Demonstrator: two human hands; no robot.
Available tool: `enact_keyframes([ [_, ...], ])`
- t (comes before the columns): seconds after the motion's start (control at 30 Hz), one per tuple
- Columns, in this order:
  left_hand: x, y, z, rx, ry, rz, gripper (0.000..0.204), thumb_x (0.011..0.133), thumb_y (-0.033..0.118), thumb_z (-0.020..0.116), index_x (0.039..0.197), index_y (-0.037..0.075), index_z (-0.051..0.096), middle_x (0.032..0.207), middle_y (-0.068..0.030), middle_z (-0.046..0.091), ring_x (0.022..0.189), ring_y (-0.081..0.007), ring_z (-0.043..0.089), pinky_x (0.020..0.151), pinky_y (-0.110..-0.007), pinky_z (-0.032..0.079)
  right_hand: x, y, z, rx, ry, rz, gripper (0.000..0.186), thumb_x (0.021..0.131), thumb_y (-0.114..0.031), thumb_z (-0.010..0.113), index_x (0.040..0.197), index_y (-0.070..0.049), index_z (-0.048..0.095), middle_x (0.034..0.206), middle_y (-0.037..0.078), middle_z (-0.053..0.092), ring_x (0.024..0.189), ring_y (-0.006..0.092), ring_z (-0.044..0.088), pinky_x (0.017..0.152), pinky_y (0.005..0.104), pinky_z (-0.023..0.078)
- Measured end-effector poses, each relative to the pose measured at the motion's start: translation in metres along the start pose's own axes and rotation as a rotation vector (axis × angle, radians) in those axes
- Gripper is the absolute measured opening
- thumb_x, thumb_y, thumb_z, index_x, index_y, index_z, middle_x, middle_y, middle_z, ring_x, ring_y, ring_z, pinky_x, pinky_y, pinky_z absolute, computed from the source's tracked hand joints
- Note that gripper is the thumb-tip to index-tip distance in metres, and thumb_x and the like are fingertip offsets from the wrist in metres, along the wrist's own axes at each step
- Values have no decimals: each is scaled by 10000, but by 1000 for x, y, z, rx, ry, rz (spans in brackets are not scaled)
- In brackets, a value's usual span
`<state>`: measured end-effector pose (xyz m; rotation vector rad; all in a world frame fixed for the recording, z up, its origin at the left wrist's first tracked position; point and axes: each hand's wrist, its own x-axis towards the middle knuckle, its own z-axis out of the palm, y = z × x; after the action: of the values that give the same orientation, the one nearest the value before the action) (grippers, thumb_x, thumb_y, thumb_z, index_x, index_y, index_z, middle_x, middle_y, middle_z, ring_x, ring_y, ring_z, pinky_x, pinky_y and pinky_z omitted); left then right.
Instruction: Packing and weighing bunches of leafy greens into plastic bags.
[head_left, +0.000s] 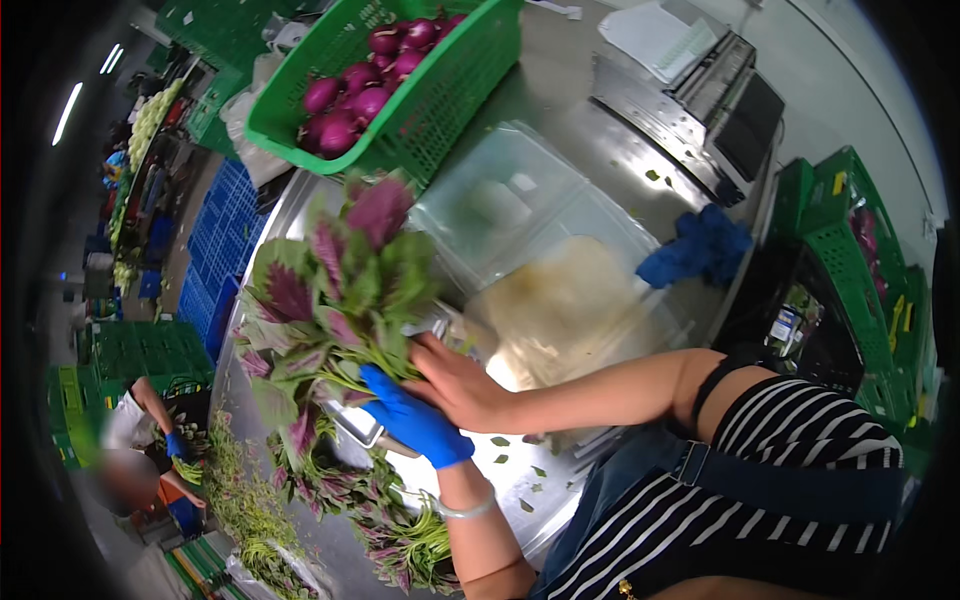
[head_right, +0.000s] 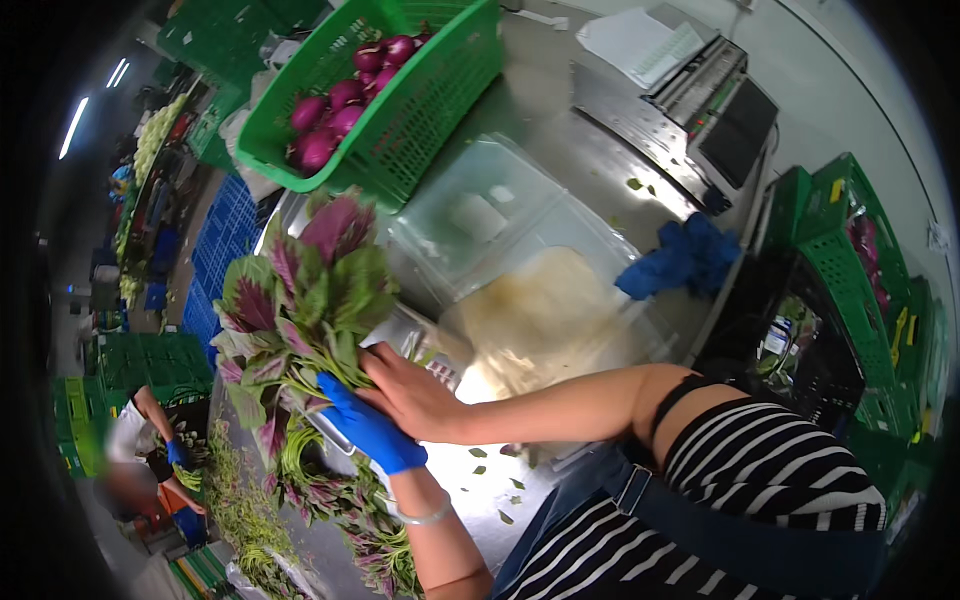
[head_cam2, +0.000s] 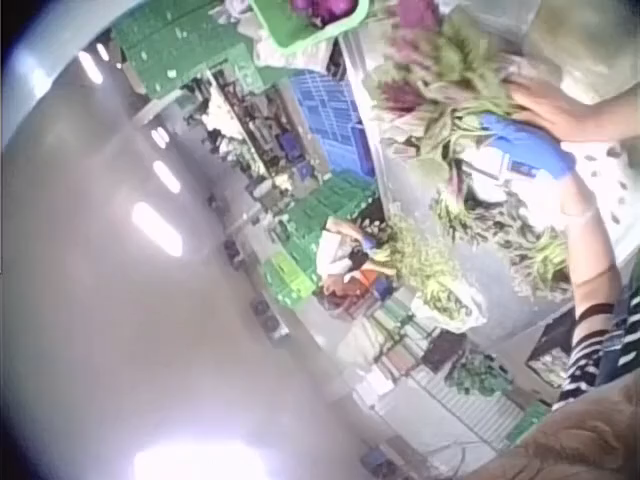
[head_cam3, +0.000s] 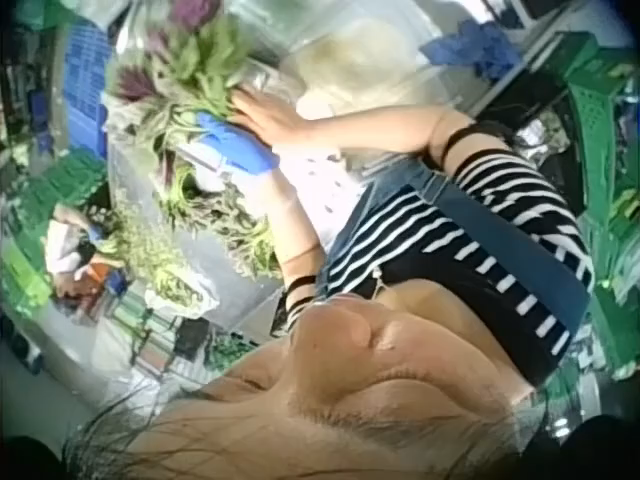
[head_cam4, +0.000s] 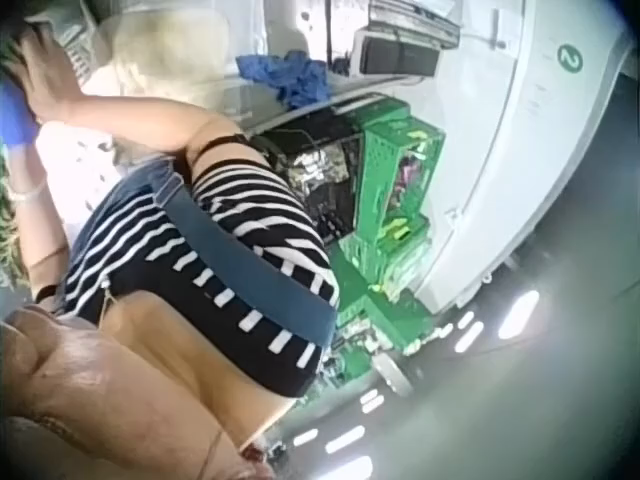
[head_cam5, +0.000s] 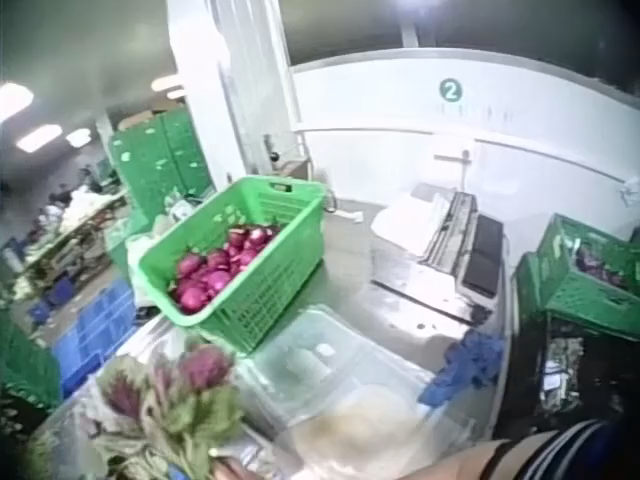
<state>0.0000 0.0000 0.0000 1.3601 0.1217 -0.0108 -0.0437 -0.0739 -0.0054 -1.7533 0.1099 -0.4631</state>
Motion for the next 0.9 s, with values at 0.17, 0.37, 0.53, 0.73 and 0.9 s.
enact_keyframes([
  [0.17, -134, -84, 25, 55, 20, -284, 432, 1025, 213, 509, 1352, -59, 432, 1271, -108, 560, 1059, -159, 549, 943, -323, 460, -131, 24, -89, -112, -21, 288, 369, 975, -208, 527, 1274, 2, 474, 1089, 247, 581, 1093, 430, 541, 951, 454, 432],
  [0.37, -182, -236, -6, 439, -264, -327, 546, 1010, 311, 527, 1377, -68, 388, 1349, -166, 512, 1188, -219, 488, 1023, -350, 379, -232, 150, -121, -325, -173, 613, 480, 974, -279, 519, 1365, -38, 378, 1338, 274, 434, 1199, 470, 464, 980, 480, 418],
  [0.53, -175, -185, -32, 287, -293, -696, 529, 965, 396, 557, 1373, 72, 463, 1295, -102, 561, 1127, -207, 551, 956, -366, 437, -236, 126, -167, -334, -195, 647, 635, 940, -360, 580, 1441, -65, 325, 1435, 276, 366, 1297, 429, 433, 1042, 462, 397],
  [0.73, -175, -196, -146, 347, -14, -466, 326, 969, 224, 538, 1222, 23, 575, 1060, -98, 652, 880, -178, 625, 792, -315, 497, -260, 146, -255, -411, 22, 728, 364, 869, -161, 647, 1192, -40, 529, 1210, 194, 551, 932, 343, 626, 827, 422, 492],
  [0.9, -162, -209, -112, 488, -162, -365, 373, 945, 94, 576, 1302, 1, 520, 1087, -97, 635, 904, -139, 586, 789, -266, 487, -249, 178, -257, -696, 135, 498, 311, 841, -108, 641, 1132, -33, 561, 1059, 199, 600, 975, 359, 608, 833, 424, 480],
])
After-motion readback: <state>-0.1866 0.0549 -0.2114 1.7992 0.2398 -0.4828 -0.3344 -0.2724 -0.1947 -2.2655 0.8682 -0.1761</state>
